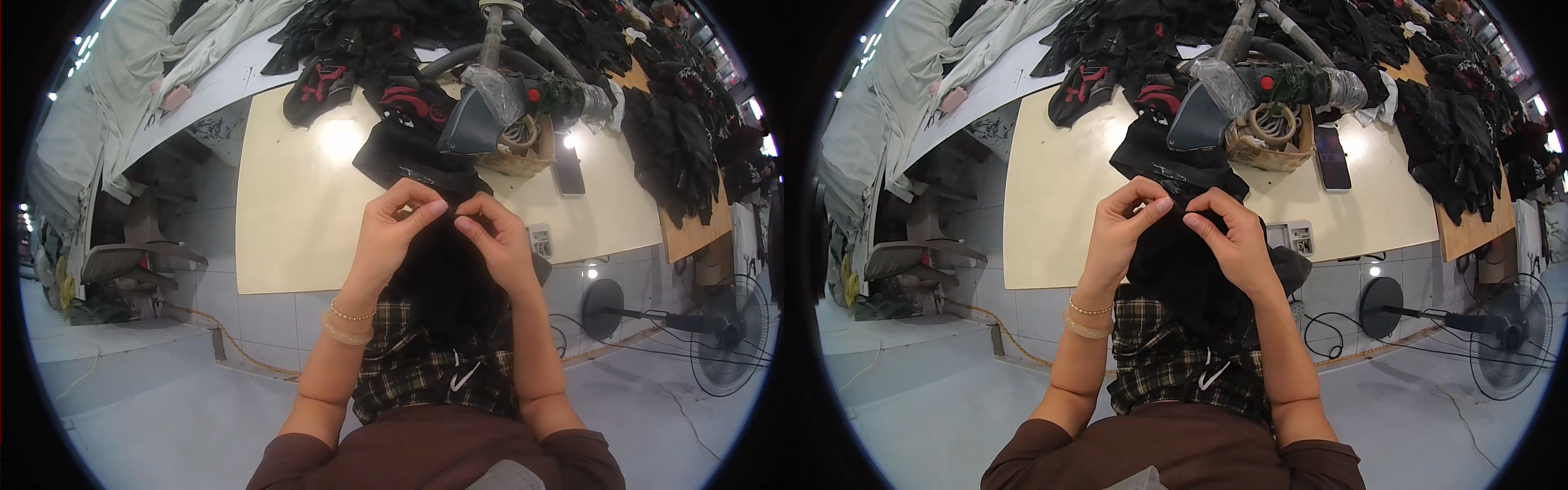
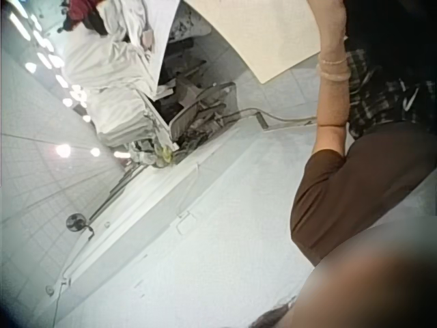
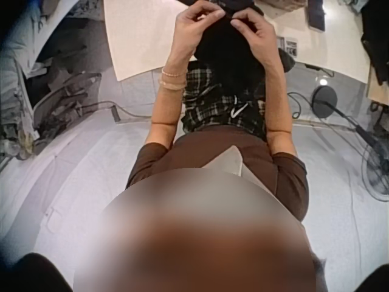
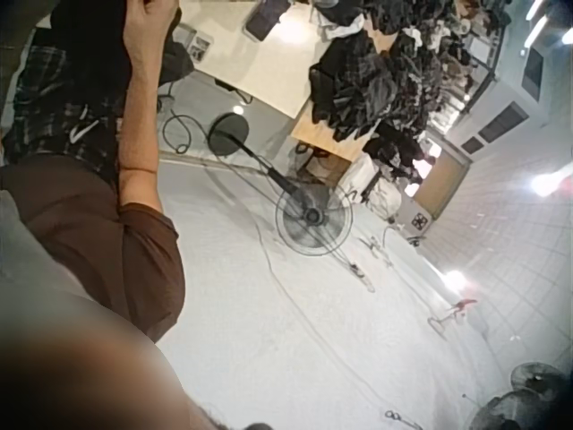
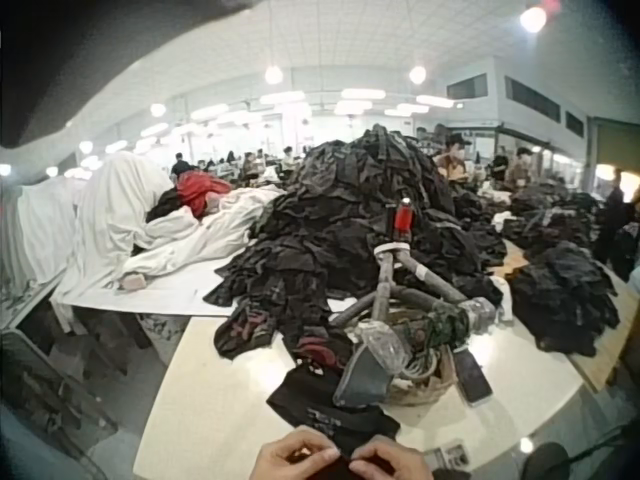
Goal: Inspecting a black textile garment and trimming loose threads with thread snippers.
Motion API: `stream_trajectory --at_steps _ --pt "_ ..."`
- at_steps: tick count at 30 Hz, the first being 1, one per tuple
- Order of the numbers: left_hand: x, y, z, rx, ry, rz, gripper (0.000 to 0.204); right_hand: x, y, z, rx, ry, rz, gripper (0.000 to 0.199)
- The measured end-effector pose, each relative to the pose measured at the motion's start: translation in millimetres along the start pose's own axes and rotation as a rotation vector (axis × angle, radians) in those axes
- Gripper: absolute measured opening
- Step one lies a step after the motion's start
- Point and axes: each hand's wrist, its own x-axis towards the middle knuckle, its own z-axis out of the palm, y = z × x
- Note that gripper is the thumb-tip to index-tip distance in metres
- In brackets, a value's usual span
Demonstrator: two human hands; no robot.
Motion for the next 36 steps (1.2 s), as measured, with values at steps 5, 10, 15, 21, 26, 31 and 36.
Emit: stream_trajectory --at_steps 5,10,15,21,26,31,36 --pt "0 -3 -3 -0.044 -0.039 -0.069 0.011 -1 2 2 0.014 0.015 0.018 0.015" --pt "2 -6 -9 0.010 -0.066 -0.053 0.014 -1 3 2 0.035 0.012 0.034 0.016" --pt "4 -7 -5 0.183 -0.061 0.003 0.015 -1 5 2 0.001 0.011 0.026 0.016" --pt "6 -6 -7 0.191 -0.070 -0.028 0.024 -2 5 1 0.028 0.022 0.038 0.016" --pt "5 -1 -13 -0.355 -0.093 -0.309 0.033 -3 7 3 0.036 0.025 0.027 0.016" --pt "12 -16 -32 -0.643 0.061 -0.210 0.038 -5 4 1 0.056 0.033 0.052 0.015" --pt "1 -7 -25 -0.023 -0.228 -0.129 0.027 -1 -1 1 0.071 0.028 0.070 0.012"
